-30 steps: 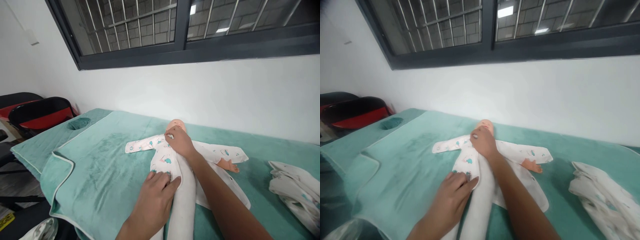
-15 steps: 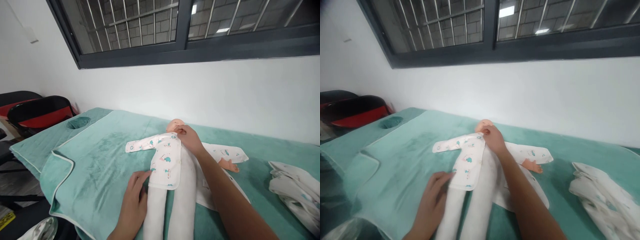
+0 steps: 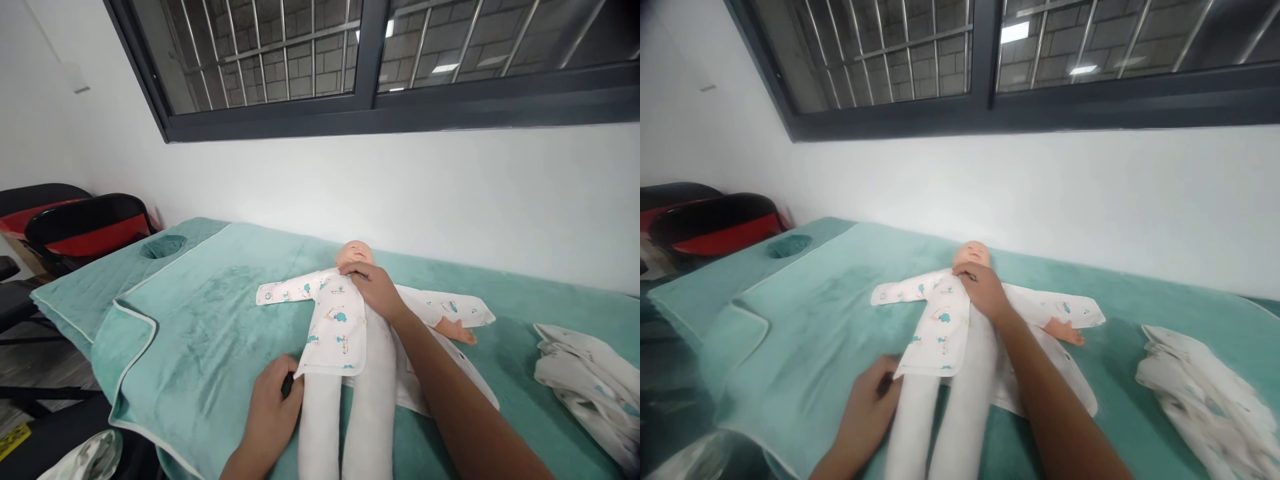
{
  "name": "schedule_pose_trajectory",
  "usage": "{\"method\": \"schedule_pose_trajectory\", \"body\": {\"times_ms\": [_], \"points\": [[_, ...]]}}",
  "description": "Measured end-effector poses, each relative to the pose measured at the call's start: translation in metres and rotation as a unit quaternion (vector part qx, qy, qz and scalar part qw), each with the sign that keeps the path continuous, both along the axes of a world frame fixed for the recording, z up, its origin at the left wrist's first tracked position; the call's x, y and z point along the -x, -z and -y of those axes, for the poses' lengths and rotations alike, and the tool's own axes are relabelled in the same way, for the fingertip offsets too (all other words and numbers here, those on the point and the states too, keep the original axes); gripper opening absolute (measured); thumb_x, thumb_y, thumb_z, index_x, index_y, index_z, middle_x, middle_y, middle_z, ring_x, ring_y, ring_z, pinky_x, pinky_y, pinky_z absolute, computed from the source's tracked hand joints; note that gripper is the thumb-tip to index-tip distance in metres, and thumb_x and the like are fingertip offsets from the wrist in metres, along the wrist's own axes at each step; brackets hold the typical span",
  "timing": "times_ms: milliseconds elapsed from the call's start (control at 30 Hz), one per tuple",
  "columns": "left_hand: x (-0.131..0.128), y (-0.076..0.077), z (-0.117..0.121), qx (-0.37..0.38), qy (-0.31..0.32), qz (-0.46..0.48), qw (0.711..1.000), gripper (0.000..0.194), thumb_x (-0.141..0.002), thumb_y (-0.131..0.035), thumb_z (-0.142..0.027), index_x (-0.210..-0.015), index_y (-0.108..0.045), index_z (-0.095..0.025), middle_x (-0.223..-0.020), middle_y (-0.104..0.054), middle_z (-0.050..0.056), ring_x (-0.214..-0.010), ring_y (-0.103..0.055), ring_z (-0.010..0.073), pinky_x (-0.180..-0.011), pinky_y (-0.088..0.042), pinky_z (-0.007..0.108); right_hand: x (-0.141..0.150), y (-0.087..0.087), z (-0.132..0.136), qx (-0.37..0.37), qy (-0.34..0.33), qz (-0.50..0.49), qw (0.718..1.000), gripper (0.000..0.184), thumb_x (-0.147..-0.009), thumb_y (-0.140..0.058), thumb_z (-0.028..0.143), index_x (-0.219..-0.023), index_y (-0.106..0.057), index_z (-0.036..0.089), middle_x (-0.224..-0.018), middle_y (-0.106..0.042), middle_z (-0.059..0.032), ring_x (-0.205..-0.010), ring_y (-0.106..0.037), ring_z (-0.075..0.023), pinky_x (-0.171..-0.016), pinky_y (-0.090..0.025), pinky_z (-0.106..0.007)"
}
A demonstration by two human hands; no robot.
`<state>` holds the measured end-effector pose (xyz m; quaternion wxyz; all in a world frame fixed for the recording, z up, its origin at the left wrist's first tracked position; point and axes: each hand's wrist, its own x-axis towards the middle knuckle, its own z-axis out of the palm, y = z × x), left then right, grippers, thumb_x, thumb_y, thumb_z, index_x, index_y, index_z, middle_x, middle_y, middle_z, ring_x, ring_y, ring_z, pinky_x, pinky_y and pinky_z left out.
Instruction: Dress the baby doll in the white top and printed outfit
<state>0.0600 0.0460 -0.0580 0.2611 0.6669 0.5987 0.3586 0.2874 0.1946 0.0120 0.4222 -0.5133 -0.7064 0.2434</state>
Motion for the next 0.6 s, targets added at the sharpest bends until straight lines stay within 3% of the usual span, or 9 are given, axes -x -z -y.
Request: {"method": "schedule_pose_trajectory", "body": {"times_ms": [200, 333, 400, 467, 600], "points": [[0.004, -0.002, 0.005, -0.005, 0.050, 0.020, 0.999, 0.014, -0.083, -0.047, -0.022, -0.070, -0.049, -0.020, -0.069, -0.060, -0.001, -0.065, -0.054, 0.0153, -0.063, -0.042, 0.027, 0.001, 0.003, -0.004, 0.012, 0.020, -0.024, 0.999, 0.027, -0.081, -0.047, 0.020, -0.086, -0.072, 0.025, -0.107, -0.073, 0.0021, -0.110, -0.063, -0.0191, -0.100, -0.043, -0.036], [0.018, -0.005, -0.013, -0.012, 0.107, 0.035, 0.994, 0.018, -0.075, -0.040, -0.009, -0.073, -0.054, -0.020, -0.077, -0.063, 0.001, -0.074, -0.057, 0.0166, -0.071, -0.045, 0.029, 0.001, 0.004, -0.002, 0.009, 0.025, -0.022, 0.999, 0.026, -0.081, -0.047, 0.020, -0.088, -0.072, 0.025, -0.108, -0.073, 0.0019, -0.111, -0.062, -0.0195, -0.100, -0.044, -0.037], [0.030, -0.004, -0.034, -0.051, 0.076, 0.014, 0.996, 0.025, -0.074, -0.038, -0.007, -0.083, -0.059, -0.020, -0.090, -0.066, 0.003, -0.086, -0.060, 0.0188, -0.080, -0.046, 0.033, 0.001, 0.005, 0.002, 0.010, 0.029, -0.019, 0.999, 0.027, -0.083, -0.047, 0.022, -0.092, -0.072, 0.026, -0.112, -0.072, 0.0016, -0.113, -0.061, -0.0199, -0.100, -0.044, -0.038], [0.042, -0.002, -0.059, -0.074, -0.011, -0.059, 0.995, 0.031, -0.079, -0.040, -0.009, -0.098, -0.062, -0.020, -0.103, -0.067, 0.006, -0.097, -0.060, 0.0219, -0.088, -0.045, 0.038, 0.001, 0.005, 0.006, 0.005, 0.021, -0.018, 1.000, 0.027, -0.086, -0.046, 0.024, -0.097, -0.071, 0.027, -0.117, -0.070, 0.0011, -0.116, -0.060, -0.0200, -0.102, -0.044, -0.039], [0.054, 0.001, -0.105, -0.084, -0.049, -0.197, 0.976, 0.040, -0.084, -0.041, -0.012, -0.118, -0.061, -0.021, -0.116, -0.066, 0.007, -0.113, -0.056, 0.0254, -0.097, -0.042, 0.041, -0.001, 0.007, 0.015, -0.026, -0.012, -0.005, 1.000, 0.030, -0.092, -0.043, 0.029, -0.105, -0.069, 0.025, -0.126, -0.066, -0.0016, -0.123, -0.056, -0.0197, -0.107, -0.041, -0.040]]}}
